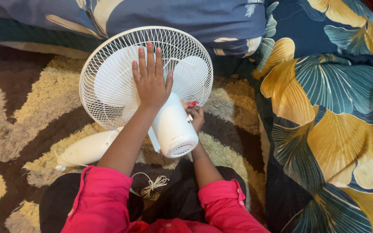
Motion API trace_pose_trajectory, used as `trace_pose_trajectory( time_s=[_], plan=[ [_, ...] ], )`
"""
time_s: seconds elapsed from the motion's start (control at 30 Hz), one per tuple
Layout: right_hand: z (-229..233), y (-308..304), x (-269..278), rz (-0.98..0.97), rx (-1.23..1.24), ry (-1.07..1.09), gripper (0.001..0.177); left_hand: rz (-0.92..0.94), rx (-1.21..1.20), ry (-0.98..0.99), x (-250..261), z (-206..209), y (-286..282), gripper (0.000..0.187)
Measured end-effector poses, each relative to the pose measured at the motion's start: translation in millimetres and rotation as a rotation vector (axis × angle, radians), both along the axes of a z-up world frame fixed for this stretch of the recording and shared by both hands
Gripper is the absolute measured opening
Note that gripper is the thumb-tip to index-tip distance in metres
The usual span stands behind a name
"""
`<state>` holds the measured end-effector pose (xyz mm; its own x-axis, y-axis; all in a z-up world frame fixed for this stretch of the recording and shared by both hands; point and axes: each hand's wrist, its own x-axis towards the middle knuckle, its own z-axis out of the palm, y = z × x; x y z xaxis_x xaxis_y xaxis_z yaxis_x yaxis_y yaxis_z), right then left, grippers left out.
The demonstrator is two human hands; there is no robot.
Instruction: The person wipes a white table fan with a red cloth while sitting on the floor. They clean the front grille, blades, and motor housing, rotating the fan to reach different areas.
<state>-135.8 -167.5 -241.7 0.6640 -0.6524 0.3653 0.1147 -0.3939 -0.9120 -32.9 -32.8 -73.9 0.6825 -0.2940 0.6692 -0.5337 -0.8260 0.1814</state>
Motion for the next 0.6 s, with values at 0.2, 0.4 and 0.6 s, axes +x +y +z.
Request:
trace_pose_trajectory(
  time_s=[0.2,0.4,0.6],
  plan=[
    [-16.0,7.9,4.2,-0.005,0.119,0.079,0.012,-0.004,-0.022,-0.011,3.8,-0.6,5.4,0.078],
    [-27.9,12.9,10.3,0.069,0.717,-0.032,0.007,0.000,-0.018,0.001,8.5,-2.9,8.0,0.079],
    [-21.5,22.2,5.0,0.085,0.641,0.100,0.002,0.005,-0.019,0.000,11.1,-5.1,13.3,0.081]
  ],
)
